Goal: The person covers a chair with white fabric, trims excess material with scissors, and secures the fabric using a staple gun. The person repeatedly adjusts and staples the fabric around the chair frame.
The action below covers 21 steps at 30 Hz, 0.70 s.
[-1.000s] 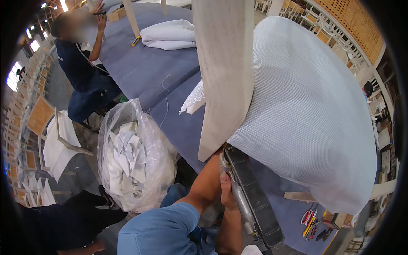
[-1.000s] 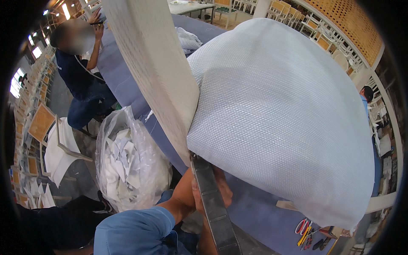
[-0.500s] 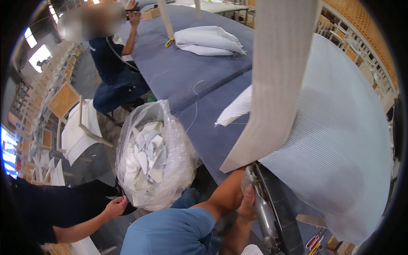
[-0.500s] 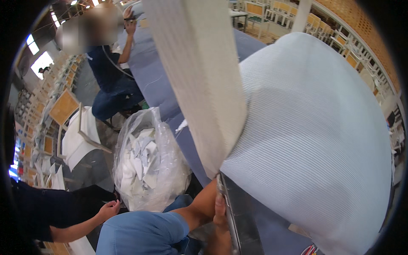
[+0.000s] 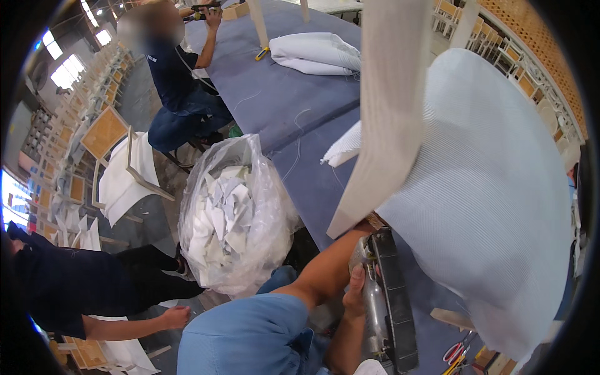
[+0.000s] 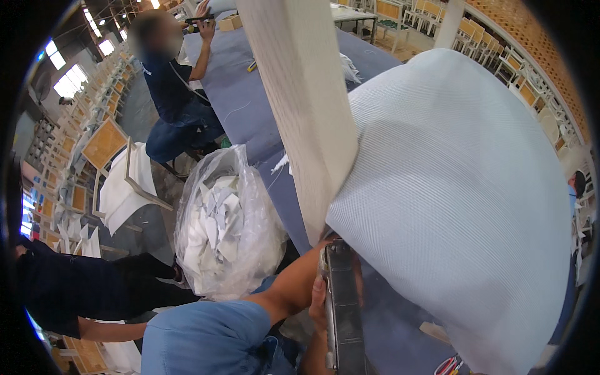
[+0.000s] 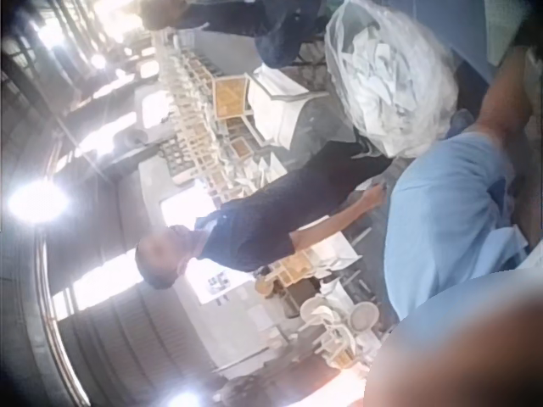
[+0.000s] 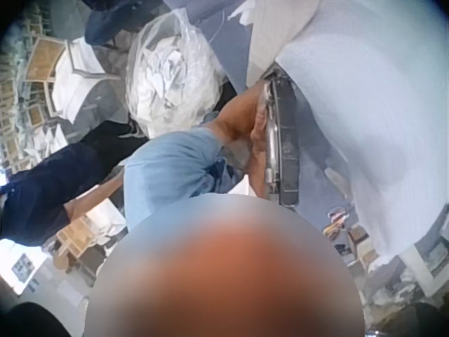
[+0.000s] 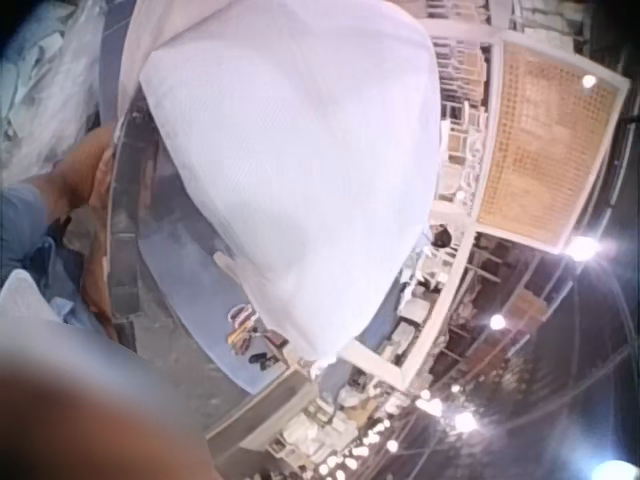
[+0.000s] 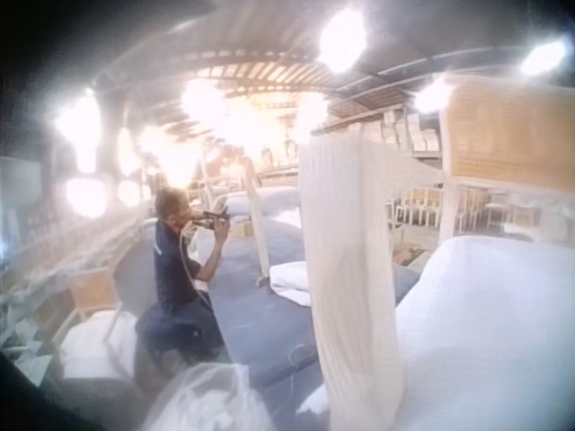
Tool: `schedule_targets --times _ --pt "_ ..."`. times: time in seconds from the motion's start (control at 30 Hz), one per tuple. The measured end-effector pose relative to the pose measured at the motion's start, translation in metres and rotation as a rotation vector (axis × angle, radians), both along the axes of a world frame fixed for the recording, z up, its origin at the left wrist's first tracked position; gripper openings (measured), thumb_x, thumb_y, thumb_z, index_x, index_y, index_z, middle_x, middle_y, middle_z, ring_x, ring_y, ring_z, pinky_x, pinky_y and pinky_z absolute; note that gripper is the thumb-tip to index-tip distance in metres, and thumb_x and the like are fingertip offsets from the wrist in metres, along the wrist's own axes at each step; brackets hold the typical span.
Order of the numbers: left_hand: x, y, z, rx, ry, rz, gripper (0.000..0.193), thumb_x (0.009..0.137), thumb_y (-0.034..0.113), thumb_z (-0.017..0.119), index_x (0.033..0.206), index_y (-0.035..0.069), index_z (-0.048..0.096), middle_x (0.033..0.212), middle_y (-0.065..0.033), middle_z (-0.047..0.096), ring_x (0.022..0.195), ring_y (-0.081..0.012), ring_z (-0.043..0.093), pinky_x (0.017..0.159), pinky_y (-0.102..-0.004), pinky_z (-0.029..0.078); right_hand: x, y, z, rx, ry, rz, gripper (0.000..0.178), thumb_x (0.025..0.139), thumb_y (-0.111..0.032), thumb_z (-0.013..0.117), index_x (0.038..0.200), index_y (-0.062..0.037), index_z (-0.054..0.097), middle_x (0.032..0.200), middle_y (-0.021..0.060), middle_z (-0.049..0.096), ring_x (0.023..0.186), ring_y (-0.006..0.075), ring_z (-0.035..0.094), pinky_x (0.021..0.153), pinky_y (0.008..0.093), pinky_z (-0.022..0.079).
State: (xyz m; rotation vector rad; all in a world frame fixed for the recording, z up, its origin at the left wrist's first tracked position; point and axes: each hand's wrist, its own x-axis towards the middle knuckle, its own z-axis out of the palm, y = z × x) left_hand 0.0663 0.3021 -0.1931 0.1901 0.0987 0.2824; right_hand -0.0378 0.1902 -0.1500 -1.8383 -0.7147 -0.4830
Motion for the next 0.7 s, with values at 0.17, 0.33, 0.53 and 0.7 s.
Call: schedule_targets --times 0.17,0.33,0.53,0.7 --pt "0.000 -0.010 0.037 0.115 0.140 -0.159 0.042 0.102 0.031 0.057 0.137 0.010 0.052 0.129 -0.0048 0.062 0.112 -0.0181 0.061 0.095 -0.0412 0.051 -0.026 -0.053 0.012 0.133 0.178 -0.023 0.037 0.093 -0.015 0.067 0.123 0.0011 0.054 0.116 0.0141 0.061 0.100 0.0262 0.062 0.089 0.0382 0.052" --pt "-0.118 -0.027 0.012 0.439 0.365 -0.263 0.051 0.102 0.039 0.056 0.143 0.010 0.050 0.124 -0.0055 0.066 0.081 -0.0111 0.060 0.075 -0.0268 0.048 -0.074 -0.141 -0.012 0.461 0.506 -0.147 0.043 0.095 -0.016 0.064 0.132 -0.0048 0.047 0.120 0.0115 0.058 0.104 0.0255 0.060 0.092 0.0386 0.050" --pt "-0.177 -0.002 0.062 0.941 0.682 0.352 0.044 0.102 0.034 0.058 0.133 0.003 0.060 0.109 -0.0069 0.072 0.082 -0.0109 0.063 0.073 -0.0261 0.050 -0.090 -0.263 -0.032 0.916 0.814 -0.357 0.045 0.098 -0.023 0.061 0.136 -0.0085 0.045 0.122 0.0135 0.059 0.102 0.0266 0.063 0.087 0.0384 0.053" --pt "-0.122 0.032 0.156 1.301 0.327 0.957 0.059 0.099 0.035 0.065 0.144 0.002 0.048 0.125 -0.0123 0.064 0.109 -0.0193 0.061 0.093 -0.0314 0.049 -0.033 -0.351 -0.111 1.169 0.785 -0.519 0.048 0.098 -0.030 0.062 0.131 0.0020 0.051 0.119 0.0183 0.062 0.094 0.0289 0.066 0.079 0.0373 0.058"
